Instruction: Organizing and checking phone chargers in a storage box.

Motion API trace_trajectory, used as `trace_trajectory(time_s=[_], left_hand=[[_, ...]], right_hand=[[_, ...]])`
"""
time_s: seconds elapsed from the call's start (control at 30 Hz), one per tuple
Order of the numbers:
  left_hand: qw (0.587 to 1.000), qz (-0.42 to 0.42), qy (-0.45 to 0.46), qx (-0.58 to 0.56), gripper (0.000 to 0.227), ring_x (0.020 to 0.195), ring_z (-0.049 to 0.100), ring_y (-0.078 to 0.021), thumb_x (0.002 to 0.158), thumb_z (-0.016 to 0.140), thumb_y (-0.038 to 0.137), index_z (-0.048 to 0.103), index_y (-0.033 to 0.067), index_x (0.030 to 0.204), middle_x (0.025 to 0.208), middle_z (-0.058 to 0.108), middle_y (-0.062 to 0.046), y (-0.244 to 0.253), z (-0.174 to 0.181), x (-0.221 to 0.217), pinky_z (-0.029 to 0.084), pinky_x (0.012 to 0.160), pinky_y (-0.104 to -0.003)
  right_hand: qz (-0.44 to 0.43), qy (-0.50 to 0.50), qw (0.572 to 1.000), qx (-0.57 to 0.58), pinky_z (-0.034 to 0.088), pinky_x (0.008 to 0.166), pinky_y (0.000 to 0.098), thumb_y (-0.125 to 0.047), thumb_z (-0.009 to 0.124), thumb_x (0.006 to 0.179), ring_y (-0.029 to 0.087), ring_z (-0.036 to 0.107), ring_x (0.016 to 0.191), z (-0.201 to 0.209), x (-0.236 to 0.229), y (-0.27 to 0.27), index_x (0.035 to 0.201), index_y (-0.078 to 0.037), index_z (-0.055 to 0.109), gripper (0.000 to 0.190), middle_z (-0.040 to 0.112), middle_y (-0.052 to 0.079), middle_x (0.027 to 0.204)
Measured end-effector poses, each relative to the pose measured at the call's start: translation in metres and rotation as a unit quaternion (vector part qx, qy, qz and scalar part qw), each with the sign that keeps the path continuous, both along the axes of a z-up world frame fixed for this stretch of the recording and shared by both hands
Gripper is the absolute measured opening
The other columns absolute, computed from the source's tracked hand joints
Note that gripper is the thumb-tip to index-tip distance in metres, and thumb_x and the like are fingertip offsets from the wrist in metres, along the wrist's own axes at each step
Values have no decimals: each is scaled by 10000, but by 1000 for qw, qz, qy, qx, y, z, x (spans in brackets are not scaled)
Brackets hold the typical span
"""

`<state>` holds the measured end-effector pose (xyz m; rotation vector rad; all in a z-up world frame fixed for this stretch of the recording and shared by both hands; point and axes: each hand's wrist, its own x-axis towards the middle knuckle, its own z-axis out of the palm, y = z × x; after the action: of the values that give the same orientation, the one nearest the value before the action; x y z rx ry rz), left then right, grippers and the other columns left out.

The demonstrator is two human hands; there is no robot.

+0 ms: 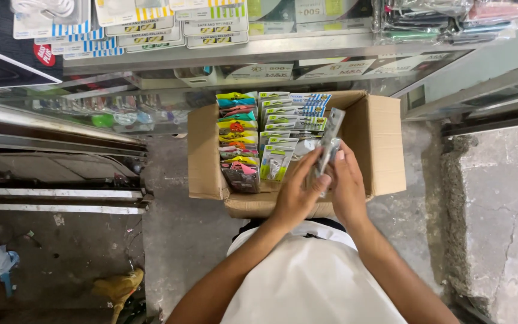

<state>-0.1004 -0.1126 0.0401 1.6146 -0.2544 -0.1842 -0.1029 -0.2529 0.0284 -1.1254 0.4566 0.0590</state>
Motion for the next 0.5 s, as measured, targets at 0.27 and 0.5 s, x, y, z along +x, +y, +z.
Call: trace_trajectory(time_s=[0.27, 0.5], left_hand=[[953, -60, -176, 238, 1003, 1550, 341, -392, 833, 682, 673, 393, 66, 1578, 1652, 380, -207, 8, 19, -11, 220, 1259, -607], [919, -105, -205, 320, 955, 1539, 338, -321, 748, 864, 353, 407, 232, 1578, 1672, 334, -100, 15, 14, -10, 259, 1246, -609]], right_hand=[[8, 109, 946, 305, 567, 954, 424, -370, 465, 1079, 254, 688, 1116, -74, -11, -39, 1375, -80, 582, 431, 686, 114, 1272], [57, 68, 909, 406, 560, 964, 485, -448, 416, 1067, 302, 664, 1202, -85, -6, -39, 1460, -106, 527, 533, 626, 142, 1394]])
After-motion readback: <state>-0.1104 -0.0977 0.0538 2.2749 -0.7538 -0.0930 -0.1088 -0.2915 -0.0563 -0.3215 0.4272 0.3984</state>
